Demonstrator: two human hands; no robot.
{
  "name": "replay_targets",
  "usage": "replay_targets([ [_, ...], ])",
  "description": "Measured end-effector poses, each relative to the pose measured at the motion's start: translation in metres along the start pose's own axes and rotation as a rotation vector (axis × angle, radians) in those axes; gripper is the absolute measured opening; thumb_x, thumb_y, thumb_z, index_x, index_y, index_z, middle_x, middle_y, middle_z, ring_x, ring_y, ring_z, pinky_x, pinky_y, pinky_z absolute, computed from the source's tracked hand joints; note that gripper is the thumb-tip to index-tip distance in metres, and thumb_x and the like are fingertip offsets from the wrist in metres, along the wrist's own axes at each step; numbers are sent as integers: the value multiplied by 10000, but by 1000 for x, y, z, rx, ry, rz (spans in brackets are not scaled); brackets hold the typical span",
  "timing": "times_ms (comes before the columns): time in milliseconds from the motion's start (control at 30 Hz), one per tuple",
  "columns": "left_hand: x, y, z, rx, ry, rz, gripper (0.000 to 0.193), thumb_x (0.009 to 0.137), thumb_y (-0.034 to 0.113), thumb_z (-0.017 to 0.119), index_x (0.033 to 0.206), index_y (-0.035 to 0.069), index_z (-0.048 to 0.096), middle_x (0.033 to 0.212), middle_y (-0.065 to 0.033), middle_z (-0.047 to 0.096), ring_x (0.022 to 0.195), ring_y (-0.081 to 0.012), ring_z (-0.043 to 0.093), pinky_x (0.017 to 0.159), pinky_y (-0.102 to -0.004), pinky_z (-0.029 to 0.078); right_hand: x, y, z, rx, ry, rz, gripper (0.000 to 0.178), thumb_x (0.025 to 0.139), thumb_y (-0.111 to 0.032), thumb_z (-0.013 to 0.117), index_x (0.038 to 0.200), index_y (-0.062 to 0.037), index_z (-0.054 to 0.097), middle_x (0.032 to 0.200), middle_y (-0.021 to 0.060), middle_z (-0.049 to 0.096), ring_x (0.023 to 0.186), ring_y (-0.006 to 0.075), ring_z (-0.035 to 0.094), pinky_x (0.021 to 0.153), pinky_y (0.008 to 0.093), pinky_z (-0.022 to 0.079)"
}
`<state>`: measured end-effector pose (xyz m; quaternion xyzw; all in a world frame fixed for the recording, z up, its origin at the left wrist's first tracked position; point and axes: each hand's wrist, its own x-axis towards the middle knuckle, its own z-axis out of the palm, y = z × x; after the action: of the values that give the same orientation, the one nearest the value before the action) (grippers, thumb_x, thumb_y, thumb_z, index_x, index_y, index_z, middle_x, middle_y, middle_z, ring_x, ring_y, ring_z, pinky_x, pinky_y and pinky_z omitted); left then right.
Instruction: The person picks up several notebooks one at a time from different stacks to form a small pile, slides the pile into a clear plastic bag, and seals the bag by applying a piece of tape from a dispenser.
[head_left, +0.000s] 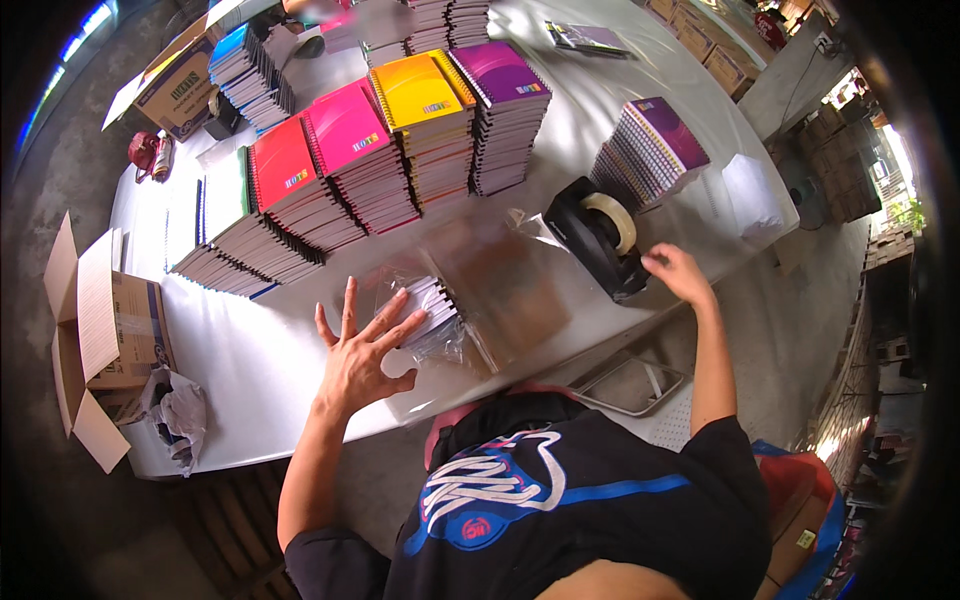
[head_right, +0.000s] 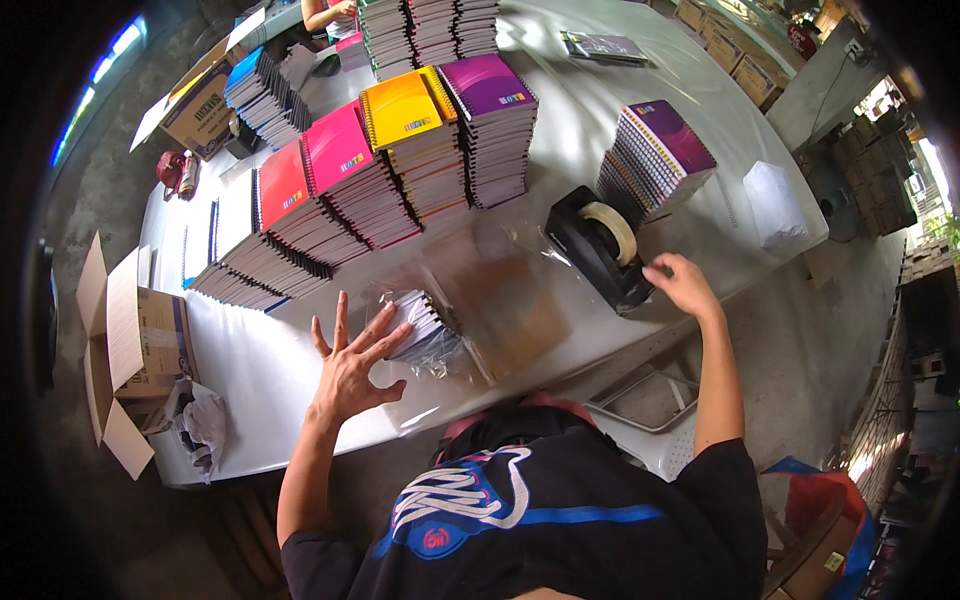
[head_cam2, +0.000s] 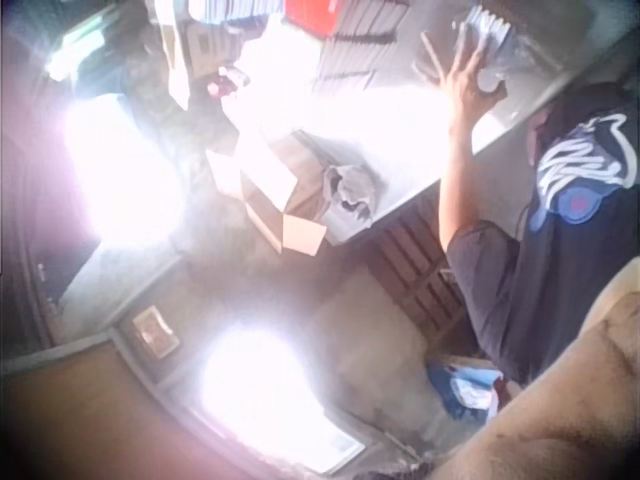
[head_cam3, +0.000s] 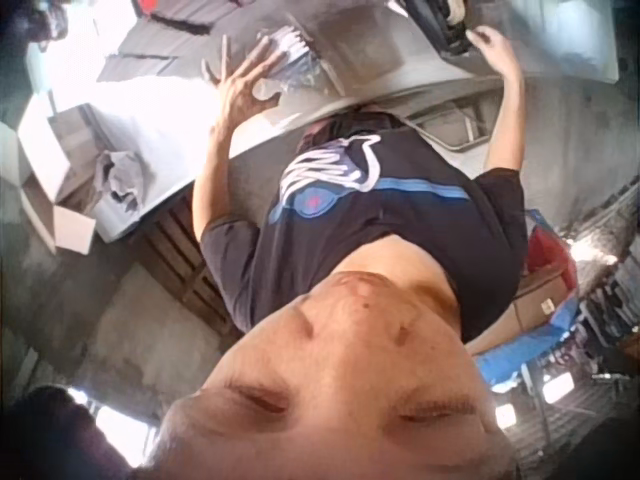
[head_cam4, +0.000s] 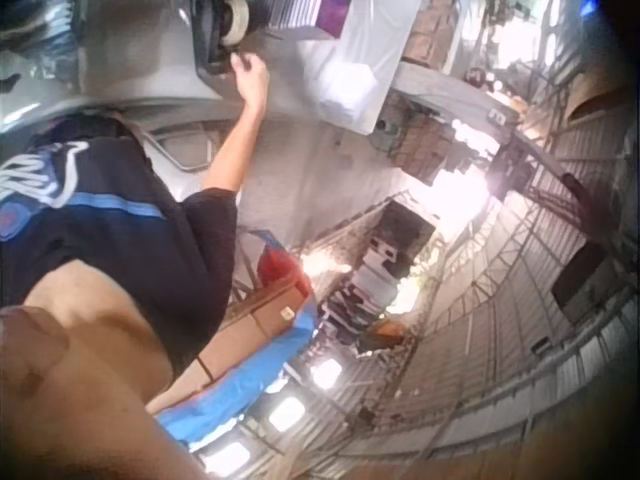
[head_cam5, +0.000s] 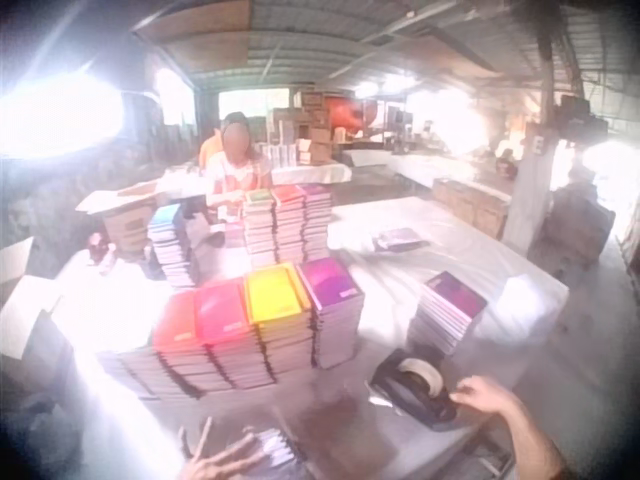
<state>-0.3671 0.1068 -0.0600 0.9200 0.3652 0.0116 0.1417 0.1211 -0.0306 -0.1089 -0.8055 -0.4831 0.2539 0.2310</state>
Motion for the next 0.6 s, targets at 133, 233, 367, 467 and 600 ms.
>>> replay_targets([
  [133, 0, 4, 0, -3, 6, -33, 842, 545, 315, 761, 1320, 454, 462, 1470, 107, 350, 1433, -338, 41, 1044, -682, -45, -1, -3, 2, 399, -247, 261, 267, 859, -357, 653, 919, -98, 636, 924, -35, 602, 739, 89, 506, 657, 297, 444],
  [233, -1, 4, 1, 11, 3, -42, 837, 547, 302, 756, 1318, 452, 466, 1471, 109, 348, 1433, -335, 47, 1044, -683, -42, -4, 0, 2, 665, -251, 358, 223, 857, -369, 654, 875, -150, 619, 960, -57, 565, 831, 90, 470, 686, 340, 442],
  [367, 1, 4, -2, 21, -6, -39, 830, 550, 292, 752, 1315, 448, 471, 1470, 109, 350, 1433, -329, 56, 1043, -684, -42, 0, -4, 1, 663, -306, 393, 244, 849, -384, 664, 857, -145, 615, 946, -49, 521, 849, 97, 426, 691, 377, 435],
  [467, 2, 4, -4, 25, -13, -26, 827, 552, 286, 750, 1315, 445, 473, 1468, 108, 354, 1433, -325, 58, 1044, -684, -40, 8, 0, -7, 672, -373, 440, 225, 856, -344, 665, 845, -125, 616, 918, -47, 484, 803, 113, 408, 720, 443, 476],
  [600, 2, 4, -4, 30, -12, -20, 832, 553, 277, 749, 1318, 447, 468, 1468, 106, 355, 1434, -322, 58, 1046, -682, -39, -2, 21, -6, 989, -346, 323, 167, 875, -246, 647, 884, -79, 642, 1064, -38, 527, 927, 135, 484, 827, 550, 474],
])
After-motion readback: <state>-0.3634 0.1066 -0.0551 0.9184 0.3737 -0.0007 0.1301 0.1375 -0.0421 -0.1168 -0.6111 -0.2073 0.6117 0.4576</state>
